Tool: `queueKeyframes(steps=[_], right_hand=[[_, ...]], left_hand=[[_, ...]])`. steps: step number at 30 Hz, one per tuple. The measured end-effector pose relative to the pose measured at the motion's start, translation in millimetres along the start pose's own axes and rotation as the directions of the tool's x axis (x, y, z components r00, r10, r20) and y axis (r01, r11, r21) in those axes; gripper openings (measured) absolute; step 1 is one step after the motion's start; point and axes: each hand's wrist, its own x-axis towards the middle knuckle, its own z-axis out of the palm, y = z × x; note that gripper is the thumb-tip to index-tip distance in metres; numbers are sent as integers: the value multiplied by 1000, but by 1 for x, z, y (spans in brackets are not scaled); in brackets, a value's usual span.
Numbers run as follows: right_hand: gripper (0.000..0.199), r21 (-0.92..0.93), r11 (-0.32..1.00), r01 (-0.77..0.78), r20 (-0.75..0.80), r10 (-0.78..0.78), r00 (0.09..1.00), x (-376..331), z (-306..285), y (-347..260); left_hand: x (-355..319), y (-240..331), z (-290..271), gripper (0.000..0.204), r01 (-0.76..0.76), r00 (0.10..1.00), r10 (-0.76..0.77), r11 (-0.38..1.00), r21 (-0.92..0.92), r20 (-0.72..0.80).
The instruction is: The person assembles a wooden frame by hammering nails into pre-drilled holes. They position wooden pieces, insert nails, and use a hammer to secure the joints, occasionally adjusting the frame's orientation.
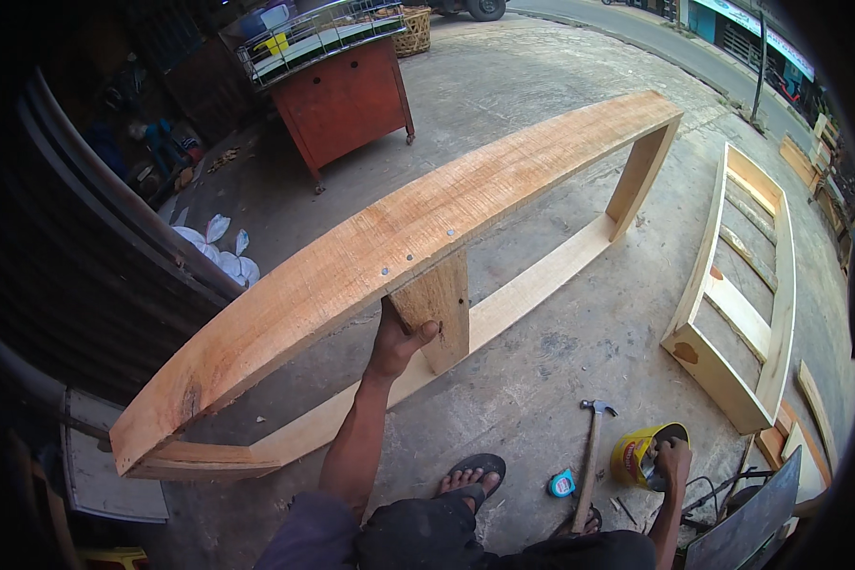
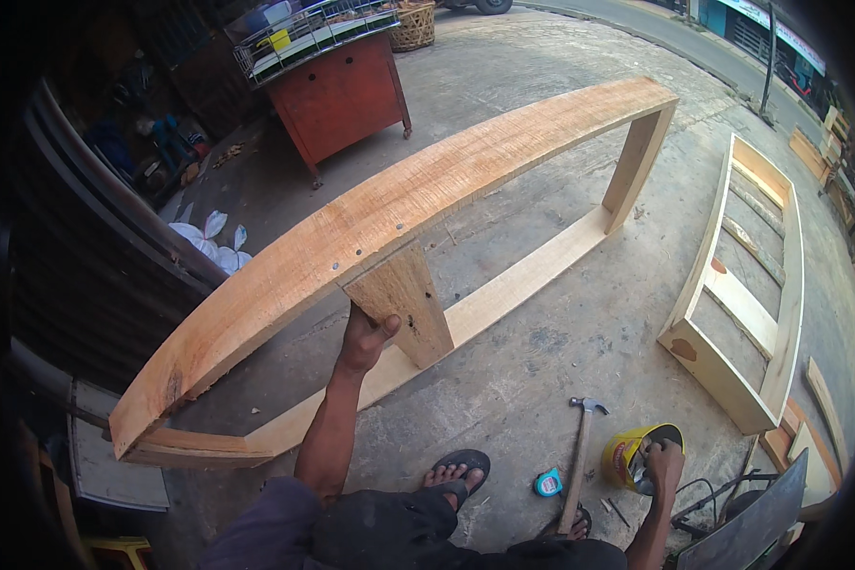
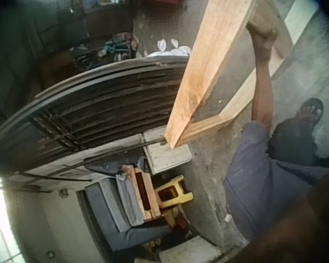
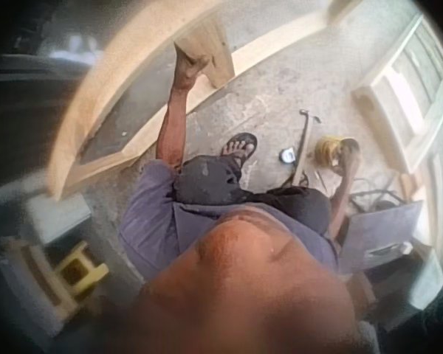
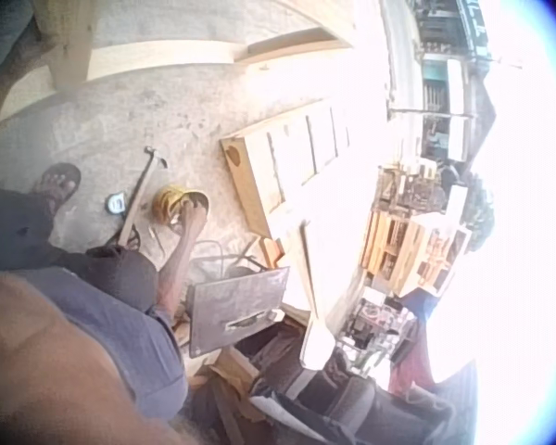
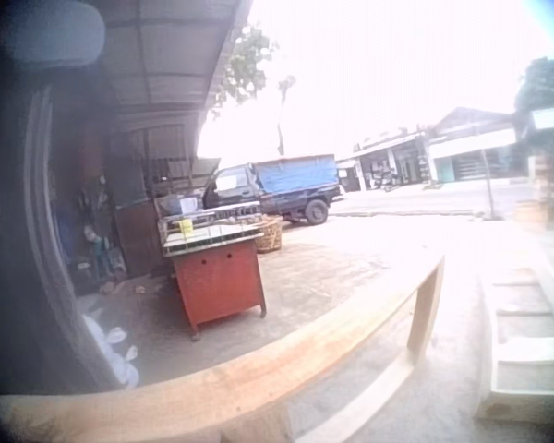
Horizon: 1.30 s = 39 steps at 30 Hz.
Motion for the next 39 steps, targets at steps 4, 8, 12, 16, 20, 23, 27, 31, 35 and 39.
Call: queueKeyframes(steps=[4, 8, 12, 16, 20, 23, 27, 31, 35, 39], right_hand=[[31, -449, 869, 209, 218, -120, 969, 30, 25, 26], [32, -550, 762, 342, 294, -207, 933, 68, 63, 65], [35, -533, 776, 338, 304, -197, 932, 81, 76, 87], [39, -440, 855, 276, 277, -163, 947, 83, 71, 90], [43, -277, 948, 154, 237, -88, 967, 93, 68, 99], [45, -388, 802, 454, 210, -402, 891, 99, 69, 113], [40, -618, 681, 393, 165, -377, 912, 100, 68, 127], [32, -761, 482, 433, 324, -297, 898, 110, 80, 126], [30, -737, 397, 547, 443, -327, 835, 129, 103, 125], [29, -668, 455, 589, 496, -319, 808, 130, 104, 122]], left_hand=[[14, -5, -21, 107, 95, 970, 27, 872, -481, 241], [24, -23, -19, 78, 271, 961, -264, 861, -431, 77], [36, -35, -24, 65, 279, 956, -288, 844, -458, 52], [42, -40, -35, 60, 378, 926, -347, 823, -425, 151], [32, -23, -24, 59, 379, 916, -400, 840, -390, 29], [13, 26, -10, 49, 373, 891, -323, 922, 109, -319], [-22, 137, -6, 29, 7, 994, 78, 642, 767, -74], [16, 229, -27, 21, -249, 922, 382, 480, 841, 55], [111, 250, -66, 45, -88, 992, 109, 279, 956, 60], [134, 209, -76, 58, 91, 958, -285, 297, 951, -3]])
